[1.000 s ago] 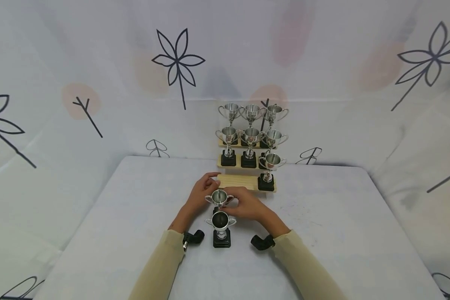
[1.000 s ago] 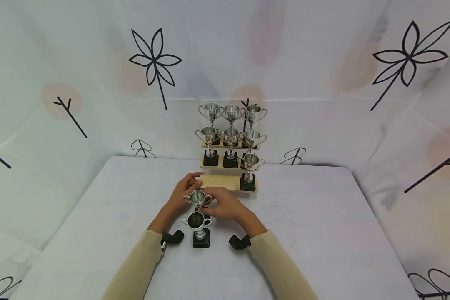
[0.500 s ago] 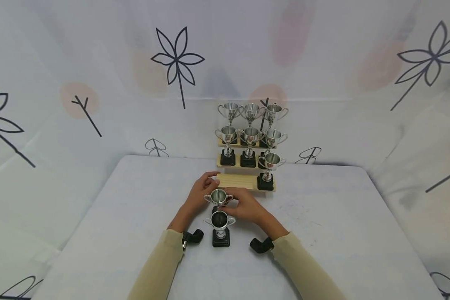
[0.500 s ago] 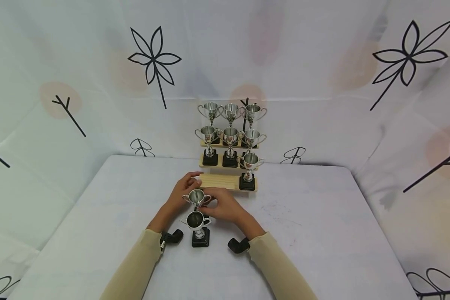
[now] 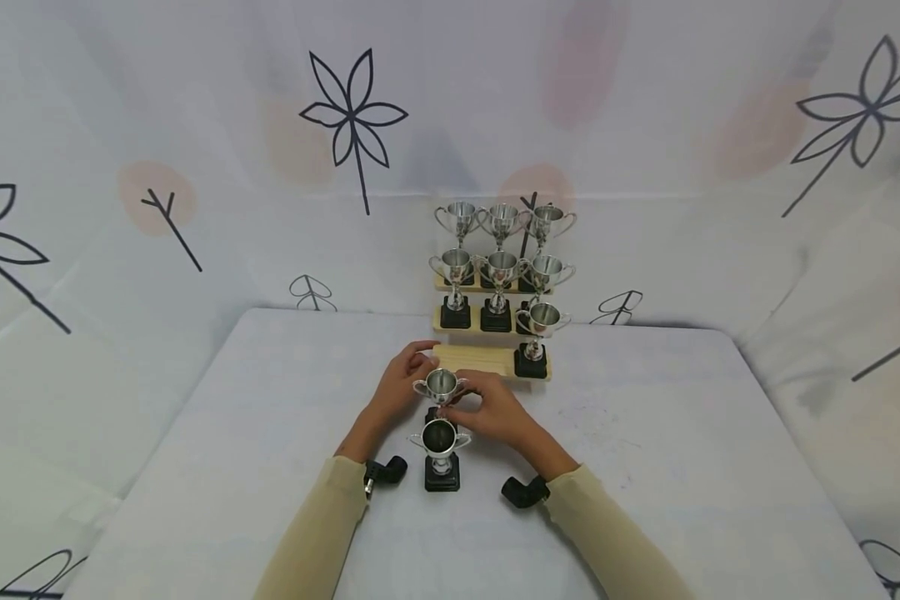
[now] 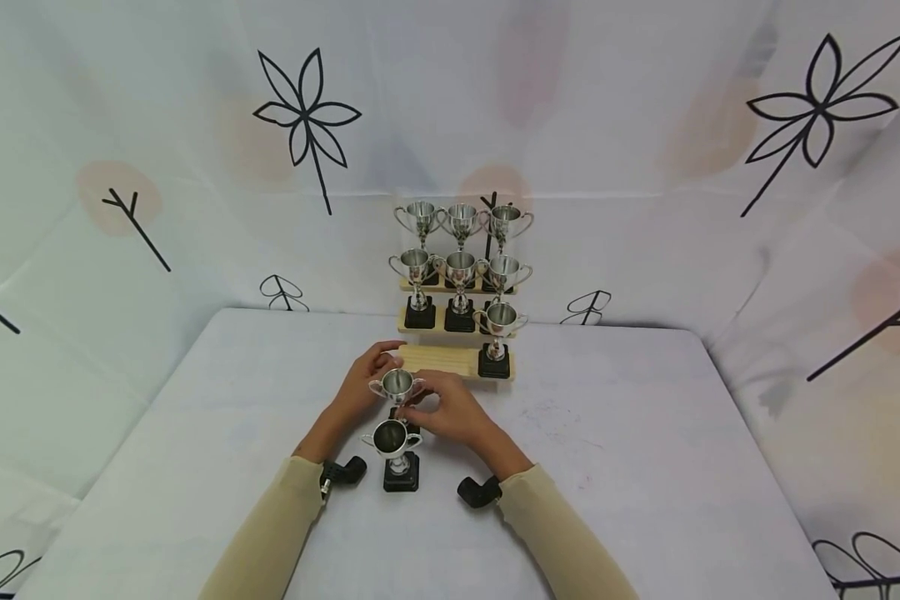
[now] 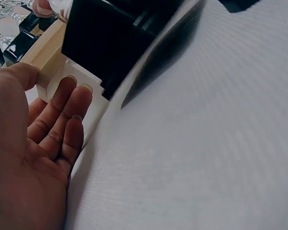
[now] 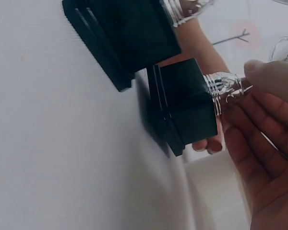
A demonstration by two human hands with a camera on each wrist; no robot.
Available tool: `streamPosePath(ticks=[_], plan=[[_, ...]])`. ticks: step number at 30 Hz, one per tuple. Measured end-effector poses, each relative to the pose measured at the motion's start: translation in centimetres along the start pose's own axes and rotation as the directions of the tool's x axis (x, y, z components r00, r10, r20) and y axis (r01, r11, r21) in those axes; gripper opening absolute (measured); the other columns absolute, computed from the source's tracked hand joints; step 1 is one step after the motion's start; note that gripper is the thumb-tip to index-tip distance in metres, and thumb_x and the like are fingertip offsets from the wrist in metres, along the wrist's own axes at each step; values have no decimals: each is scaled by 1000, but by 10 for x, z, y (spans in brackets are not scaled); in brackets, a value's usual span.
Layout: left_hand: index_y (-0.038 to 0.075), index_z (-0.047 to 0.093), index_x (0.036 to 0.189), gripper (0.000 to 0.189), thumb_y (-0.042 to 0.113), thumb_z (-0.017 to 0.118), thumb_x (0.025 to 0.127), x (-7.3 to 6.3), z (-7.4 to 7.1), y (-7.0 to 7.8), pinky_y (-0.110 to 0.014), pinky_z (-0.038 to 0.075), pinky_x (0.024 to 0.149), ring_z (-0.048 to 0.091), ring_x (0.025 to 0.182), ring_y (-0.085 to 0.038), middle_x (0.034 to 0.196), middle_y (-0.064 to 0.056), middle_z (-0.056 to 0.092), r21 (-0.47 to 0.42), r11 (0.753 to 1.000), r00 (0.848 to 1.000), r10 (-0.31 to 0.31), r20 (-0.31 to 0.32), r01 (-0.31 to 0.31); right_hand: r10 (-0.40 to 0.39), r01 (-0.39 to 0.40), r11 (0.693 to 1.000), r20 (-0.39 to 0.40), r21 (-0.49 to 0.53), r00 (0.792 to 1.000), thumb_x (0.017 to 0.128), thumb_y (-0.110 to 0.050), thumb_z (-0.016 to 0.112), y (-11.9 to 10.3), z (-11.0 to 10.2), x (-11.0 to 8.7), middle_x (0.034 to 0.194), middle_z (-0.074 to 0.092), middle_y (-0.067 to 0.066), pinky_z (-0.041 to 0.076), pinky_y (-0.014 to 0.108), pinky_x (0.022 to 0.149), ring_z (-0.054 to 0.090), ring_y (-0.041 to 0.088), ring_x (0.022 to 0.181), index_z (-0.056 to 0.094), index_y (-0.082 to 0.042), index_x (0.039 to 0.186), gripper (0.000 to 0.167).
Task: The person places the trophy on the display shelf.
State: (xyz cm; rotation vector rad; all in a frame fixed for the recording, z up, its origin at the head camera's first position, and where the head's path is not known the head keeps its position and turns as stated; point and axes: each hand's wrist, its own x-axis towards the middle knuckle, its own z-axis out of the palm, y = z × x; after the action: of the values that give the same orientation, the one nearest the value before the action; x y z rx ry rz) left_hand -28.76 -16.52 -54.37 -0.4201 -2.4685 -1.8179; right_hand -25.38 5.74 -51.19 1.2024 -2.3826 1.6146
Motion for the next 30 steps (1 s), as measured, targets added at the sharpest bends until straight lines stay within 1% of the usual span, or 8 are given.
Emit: streamPosePath(ticks=[3, 7, 10, 13, 16, 21, 26, 30], plan=[[11, 59, 148, 40, 22, 62, 109, 1, -1, -1, -32, 47, 87, 69, 86, -14, 98, -10, 76, -1, 1000, 1000, 11, 12, -11, -12, 12, 1000, -27, 15, 1000, 87, -8, 89, -3, -3, 2, 105, 75, -1, 60, 45, 86, 72, 15, 96, 77, -13, 105, 22], [7, 57, 149, 43, 16, 63, 106, 2, -2, -2, -28, 49, 89, 70, 90, -12, 102, -12, 77, 1, 999, 999, 32, 28, -32, -22, 23, 1000, -71, 14, 997, 86, -4, 89, -4, -7, 4, 100, 75, 4, 60, 49, 83, 73, 16, 92, 78, -9, 100, 19], [5, 56, 149, 45, 13, 62, 105, 1, -2, -1, -27, 51, 88, 72, 91, -11, 103, -12, 77, -19, 999, 999, 37, 36, -36, -22, 23, 1000, -94, 9, 995, 86, -3, 88, -5, -12, 5, 99, 76, 4, 60, 49, 83, 72, 16, 92, 78, -9, 100, 18], [7, 56, 149, 42, 17, 62, 108, 1, -1, -1, -27, 53, 84, 72, 85, -11, 98, -10, 76, -31, 999, 999, 33, 35, -32, -35, 36, 999, -123, 7, 992, 87, -2, 87, -8, -17, 8, 102, 77, 5, 60, 48, 84, 72, 18, 94, 78, -7, 103, 19], [9, 58, 147, 40, 19, 61, 109, 1, -1, -1, -28, 53, 80, 70, 79, -13, 91, -7, 74, -32, 999, 999, 24, 26, -23, -55, 52, 998, -162, -27, 985, 88, 0, 86, -10, -21, 10, 103, 77, 6, 61, 46, 83, 72, 19, 94, 78, -5, 105, 20], [10, 59, 146, 39, 20, 60, 109, 2, 0, 0, -28, 51, 79, 68, 79, -14, 89, -3, 73, -4, 1000, 1000, -3, -1, 3, -72, 61, 997, -214, -56, 974, 89, -1, 85, -11, -24, 16, 102, 76, 6, 61, 43, 85, 73, 21, 94, 77, -5, 104, 18], [7, 58, 146, 40, 25, 59, 111, 1, 1, 1, -30, 49, 81, 68, 81, -17, 88, -4, 73, 31, 999, 1000, -10, -10, 10, -74, 57, 996, -264, -74, 962, 89, 0, 84, -12, -24, 21, 98, 76, 8, 59, 48, 84, 73, 25, 91, 75, -5, 101, 16], [7, 59, 146, 39, 26, 58, 111, 0, 1, 1, -31, 49, 81, 68, 80, -18, 86, -4, 72, 42, 999, 1000, -10, -12, 11, -74, 48, 994, -278, -100, 958, 90, 0, 83, -14, -24, 24, 96, 74, 11, 59, 51, 81, 72, 28, 90, 75, -3, 99, 13]])
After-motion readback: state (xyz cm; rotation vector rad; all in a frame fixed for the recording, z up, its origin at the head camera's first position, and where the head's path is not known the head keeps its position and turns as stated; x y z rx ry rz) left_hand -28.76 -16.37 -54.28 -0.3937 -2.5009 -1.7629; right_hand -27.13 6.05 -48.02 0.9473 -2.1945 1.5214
